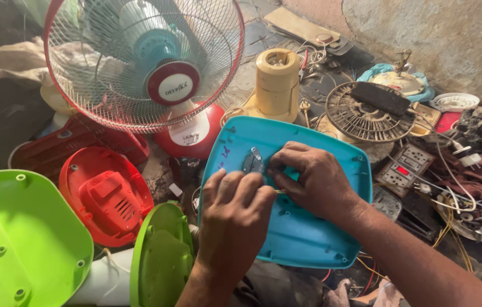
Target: The person repairs an electric fan on a cluttered work surface. They handle the fan's blue plastic housing, strip and twist electrical wires by hand and with pliers, and work on a component mounted inside the housing, repositioning the housing repeatedly as they work.
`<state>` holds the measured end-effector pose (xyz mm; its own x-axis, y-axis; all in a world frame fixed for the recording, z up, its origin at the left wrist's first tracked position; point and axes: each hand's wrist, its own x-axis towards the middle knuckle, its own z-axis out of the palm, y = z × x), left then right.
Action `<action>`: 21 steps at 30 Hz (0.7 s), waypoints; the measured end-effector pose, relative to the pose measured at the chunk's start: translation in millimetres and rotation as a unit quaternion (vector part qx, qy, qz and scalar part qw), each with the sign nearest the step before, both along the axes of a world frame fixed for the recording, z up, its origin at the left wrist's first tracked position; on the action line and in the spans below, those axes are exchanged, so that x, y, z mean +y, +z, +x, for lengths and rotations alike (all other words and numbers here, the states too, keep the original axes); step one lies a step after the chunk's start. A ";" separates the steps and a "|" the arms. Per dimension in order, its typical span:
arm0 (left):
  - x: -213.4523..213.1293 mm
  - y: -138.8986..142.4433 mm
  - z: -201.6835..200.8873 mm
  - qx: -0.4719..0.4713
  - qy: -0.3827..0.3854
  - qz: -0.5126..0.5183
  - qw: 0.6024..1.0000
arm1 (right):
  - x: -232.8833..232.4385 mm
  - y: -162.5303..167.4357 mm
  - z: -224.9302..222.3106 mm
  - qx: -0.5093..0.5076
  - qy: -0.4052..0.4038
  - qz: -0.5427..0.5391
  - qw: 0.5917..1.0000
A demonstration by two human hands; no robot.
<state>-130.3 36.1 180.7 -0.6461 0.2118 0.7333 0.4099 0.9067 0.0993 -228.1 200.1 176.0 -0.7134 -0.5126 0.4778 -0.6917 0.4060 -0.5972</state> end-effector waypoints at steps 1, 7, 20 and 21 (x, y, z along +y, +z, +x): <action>-0.8 -1.0 -2.2 -0.005 -0.003 0.018 1.000 | 2.1 1.1 -1.2 0.003 -0.004 0.008 1.000; 0.3 6.5 -4.0 -0.013 -0.016 0.060 0.998 | 7.5 3.8 -2.2 -0.004 -0.018 0.005 1.000; 6.2 -20.6 0.3 0.015 0.049 0.148 0.988 | 7.3 2.0 4.6 -0.014 -0.020 0.011 1.000; 6.1 -21.2 1.2 0.010 0.043 0.158 0.986 | 6.9 1.6 5.4 -0.019 -0.024 0.011 0.999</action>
